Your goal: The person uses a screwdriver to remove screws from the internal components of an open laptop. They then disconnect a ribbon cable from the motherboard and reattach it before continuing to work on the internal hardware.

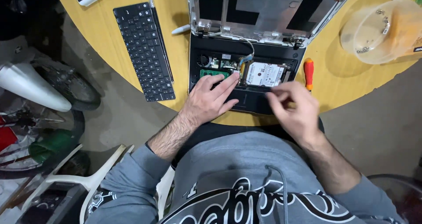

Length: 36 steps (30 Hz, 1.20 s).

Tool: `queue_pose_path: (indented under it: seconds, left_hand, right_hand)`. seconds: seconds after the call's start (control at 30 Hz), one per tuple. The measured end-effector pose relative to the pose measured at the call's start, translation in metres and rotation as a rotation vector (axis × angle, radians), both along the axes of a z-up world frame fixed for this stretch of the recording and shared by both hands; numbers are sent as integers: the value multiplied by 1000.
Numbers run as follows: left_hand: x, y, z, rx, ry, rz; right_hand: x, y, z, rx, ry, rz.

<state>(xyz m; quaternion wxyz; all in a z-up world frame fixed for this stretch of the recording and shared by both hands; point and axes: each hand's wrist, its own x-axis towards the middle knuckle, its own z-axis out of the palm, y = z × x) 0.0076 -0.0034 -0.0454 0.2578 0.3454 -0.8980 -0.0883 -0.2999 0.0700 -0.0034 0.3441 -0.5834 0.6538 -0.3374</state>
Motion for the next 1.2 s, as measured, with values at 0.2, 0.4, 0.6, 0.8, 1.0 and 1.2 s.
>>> queue_pose_path:
  seconds: [0.2, 0.4, 0.6, 0.8, 1.0, 1.2]
  left_hand:
    - [10, -8, 22, 102, -179, -135]
    - [14, -3, 18, 67, -255, -88]
    - [21, -24, 43, 53, -295, -185]
    - [10, -29, 49, 48, -225, -215]
    - [-5, -8, 34, 126, -277, -110]
    - [-9, -9, 35, 107, -270, -100]
  right_hand:
    - [-58, 5, 19, 126, 449, -36]
    - [-54, -8, 3, 317, 449, -66]
    - [-63, -13, 9, 300, 332, -30]
    - [-81, 29, 0, 375, -96, -264]
    - [-95, 42, 17, 96, -686, -298]
    - [-124, 12, 44, -123, -602, -455]
